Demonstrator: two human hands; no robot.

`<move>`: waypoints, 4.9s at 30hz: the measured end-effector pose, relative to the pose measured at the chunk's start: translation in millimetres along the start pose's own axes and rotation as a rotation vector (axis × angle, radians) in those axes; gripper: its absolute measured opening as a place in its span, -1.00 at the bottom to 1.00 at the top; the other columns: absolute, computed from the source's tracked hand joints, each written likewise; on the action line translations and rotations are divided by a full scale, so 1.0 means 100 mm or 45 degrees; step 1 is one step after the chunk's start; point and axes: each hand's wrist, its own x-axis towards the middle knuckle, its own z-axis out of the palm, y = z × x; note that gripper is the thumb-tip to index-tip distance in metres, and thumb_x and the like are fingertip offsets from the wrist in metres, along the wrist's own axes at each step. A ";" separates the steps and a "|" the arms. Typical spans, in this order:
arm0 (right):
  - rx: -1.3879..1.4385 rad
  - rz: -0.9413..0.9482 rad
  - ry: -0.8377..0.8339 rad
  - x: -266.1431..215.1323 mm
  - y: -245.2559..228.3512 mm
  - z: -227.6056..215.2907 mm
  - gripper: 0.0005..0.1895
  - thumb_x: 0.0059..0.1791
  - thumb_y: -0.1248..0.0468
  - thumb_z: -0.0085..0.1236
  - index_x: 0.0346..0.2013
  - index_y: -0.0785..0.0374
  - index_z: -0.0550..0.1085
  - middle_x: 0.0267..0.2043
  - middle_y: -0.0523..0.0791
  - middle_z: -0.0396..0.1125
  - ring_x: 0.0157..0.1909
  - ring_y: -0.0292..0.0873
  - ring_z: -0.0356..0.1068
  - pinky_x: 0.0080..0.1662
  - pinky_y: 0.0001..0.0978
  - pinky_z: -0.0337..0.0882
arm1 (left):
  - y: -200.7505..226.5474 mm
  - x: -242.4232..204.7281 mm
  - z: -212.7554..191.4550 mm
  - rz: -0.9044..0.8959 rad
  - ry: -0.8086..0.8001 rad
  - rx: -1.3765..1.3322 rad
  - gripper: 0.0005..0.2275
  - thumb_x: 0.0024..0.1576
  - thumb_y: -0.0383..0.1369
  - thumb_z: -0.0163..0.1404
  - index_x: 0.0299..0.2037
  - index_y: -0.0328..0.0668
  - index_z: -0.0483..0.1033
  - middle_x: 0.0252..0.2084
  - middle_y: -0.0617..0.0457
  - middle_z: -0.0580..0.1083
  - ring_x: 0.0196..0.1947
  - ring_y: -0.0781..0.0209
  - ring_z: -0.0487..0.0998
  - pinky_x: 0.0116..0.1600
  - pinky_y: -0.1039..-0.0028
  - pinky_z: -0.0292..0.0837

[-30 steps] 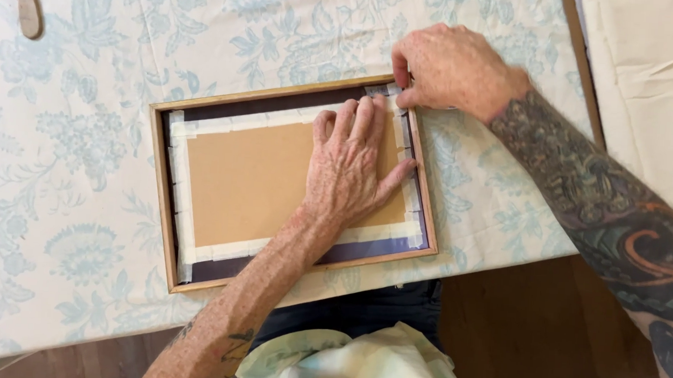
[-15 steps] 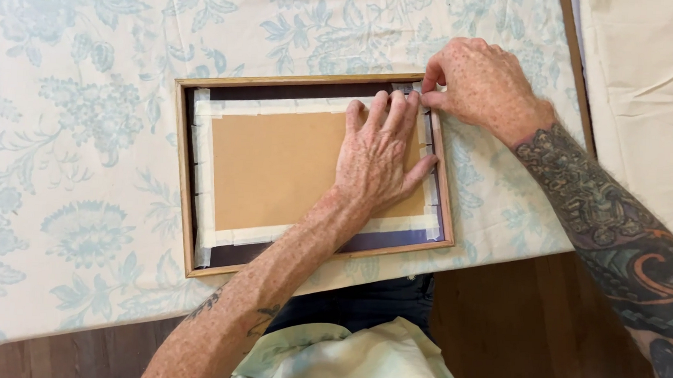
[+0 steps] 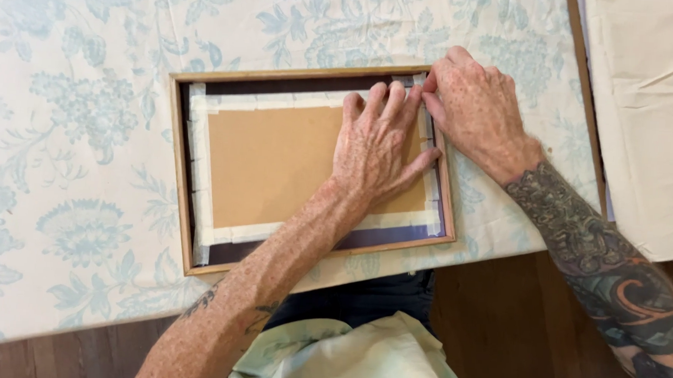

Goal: The person is securing artwork and backing boards into picture frames using masking tape.

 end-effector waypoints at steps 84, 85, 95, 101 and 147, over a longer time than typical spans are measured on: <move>0.122 -0.036 0.397 -0.59 -0.49 0.20 -0.45 0.13 0.24 0.16 0.38 0.47 0.39 0.28 0.03 0.49 0.44 0.00 0.34 0.52 0.13 -0.02 | -1.45 -1.03 -0.91 -0.122 -0.042 0.532 -0.17 0.27 0.36 -0.28 0.34 -0.33 0.42 0.36 -0.13 0.44 0.30 0.05 0.44 0.61 0.00 -0.28; 0.122 -0.033 0.398 -0.58 -0.49 0.21 -0.45 0.13 0.24 0.16 0.38 0.47 0.39 0.28 0.03 0.49 0.44 0.00 0.34 0.52 0.13 -0.02 | -1.45 -1.03 -0.93 -0.119 -0.042 0.532 -0.17 0.27 0.36 -0.28 0.34 -0.33 0.42 0.36 -0.13 0.44 0.30 0.05 0.44 0.61 0.00 -0.28; 0.119 -0.048 0.428 -0.58 -0.51 0.19 -0.45 0.12 0.25 0.16 0.36 0.47 0.37 0.26 0.05 0.48 0.43 0.01 0.35 0.50 0.14 0.03 | -1.43 -1.04 -0.98 -0.236 -0.019 0.441 -0.17 0.25 0.25 -0.16 0.36 -0.55 0.29 0.36 -0.29 0.39 0.52 -0.07 0.19 0.58 -0.12 -0.37; 0.123 -0.051 0.426 -0.58 -0.53 0.19 -0.46 0.12 0.27 0.16 0.36 0.49 0.38 0.26 0.12 0.46 0.42 0.05 0.34 0.50 0.13 0.03 | -1.39 -1.06 -1.04 -0.322 -0.037 0.104 -0.20 0.26 0.10 -0.13 0.46 -0.53 0.05 0.44 -0.24 0.34 0.53 -0.18 0.13 0.53 -0.23 -0.38; 0.572 0.078 -0.194 -0.57 0.68 -0.55 -0.49 -0.04 0.19 0.20 0.21 0.20 0.49 0.19 -0.05 0.46 0.14 -0.07 0.47 0.13 -0.19 0.46 | -1.24 -1.77 -1.56 -0.652 -0.389 -0.585 -0.72 0.11 -0.15 0.17 -0.02 0.01 0.55 -0.44 0.20 0.53 -0.52 0.41 0.53 -0.47 0.61 0.59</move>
